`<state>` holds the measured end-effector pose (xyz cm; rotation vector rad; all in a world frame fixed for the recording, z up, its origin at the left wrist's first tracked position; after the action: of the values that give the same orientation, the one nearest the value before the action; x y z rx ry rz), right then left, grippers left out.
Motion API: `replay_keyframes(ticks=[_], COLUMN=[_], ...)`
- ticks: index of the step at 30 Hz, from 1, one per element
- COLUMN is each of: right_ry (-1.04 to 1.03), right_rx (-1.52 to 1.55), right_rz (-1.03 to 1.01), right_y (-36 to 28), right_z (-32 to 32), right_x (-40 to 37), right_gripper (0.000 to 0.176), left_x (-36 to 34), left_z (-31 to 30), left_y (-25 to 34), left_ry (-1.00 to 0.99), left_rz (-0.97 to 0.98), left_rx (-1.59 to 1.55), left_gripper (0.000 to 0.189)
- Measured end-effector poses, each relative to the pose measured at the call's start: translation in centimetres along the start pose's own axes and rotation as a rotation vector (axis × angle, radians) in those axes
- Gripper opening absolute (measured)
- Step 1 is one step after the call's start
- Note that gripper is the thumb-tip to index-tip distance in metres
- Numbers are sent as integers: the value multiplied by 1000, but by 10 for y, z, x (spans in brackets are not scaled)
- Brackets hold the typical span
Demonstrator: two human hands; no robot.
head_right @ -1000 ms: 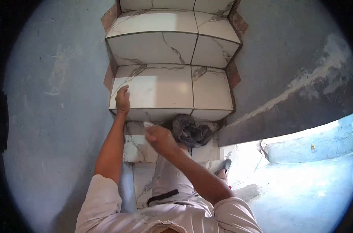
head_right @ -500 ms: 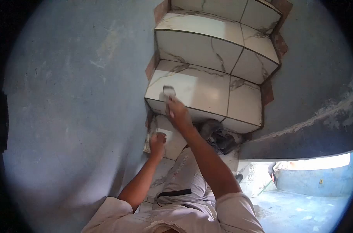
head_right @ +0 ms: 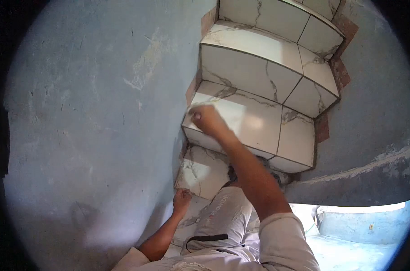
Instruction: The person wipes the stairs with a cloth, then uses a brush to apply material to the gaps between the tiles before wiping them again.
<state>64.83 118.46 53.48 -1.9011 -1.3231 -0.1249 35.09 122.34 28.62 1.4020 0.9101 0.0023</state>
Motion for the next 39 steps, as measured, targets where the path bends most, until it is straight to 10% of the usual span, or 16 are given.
replay_keyframes(ticks=[8, 12, 14, 18, 22, 26, 28, 34, 39], right_ry=[25, -219, -506, 151, 382, 294, -16, 466, 433], right_rx=[-91, 35, 278, 64, -32, -154, 158, 218, -18], right_rz=[79, -89, 211, -67, 132, -29, 217, 59, 31], right_y=[110, 35, -22, 19, 99, 117, 87, 51, 75], right_z=[10, 22, 0, -22, -20, 11, -6, -156, -188], right_x=[60, -7, -29, -10, 55, 69, 71, 121, 184], right_gripper=[24, 27, 26, 17, 14, 15, 16, 23, 26], left_x=[12, 18, 15, -2, 8, 45, 67, 108, 111], left_z=[11, -2, 1, 19, 62, 87, 101, 158, 157], left_y=[-38, -33, -8, 83, 149, 215, 237, 278, 277], left_ry=[-94, -16, 21, 167, 269, 334, 391, 571, 574], left_rz=[-21, 7, 31, 297, 648, 964, 989, 974, 955], left_rx=[28, 33, -5, 211, 292, 346, 458, 644, 724], left_gripper=[21, 22, 21, 18, 16, 17, 22, 37, 40])
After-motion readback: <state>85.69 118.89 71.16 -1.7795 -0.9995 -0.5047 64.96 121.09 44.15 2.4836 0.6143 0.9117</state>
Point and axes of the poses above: each hand's wrist, its own x-axis towards the middle knuckle, its own z-axis out of the palm, y = z × x, the point moved 3 cm from there along x, towards the middle knuckle, and after that the axes turned 13 degrees about -z, right-handed, at the moved point
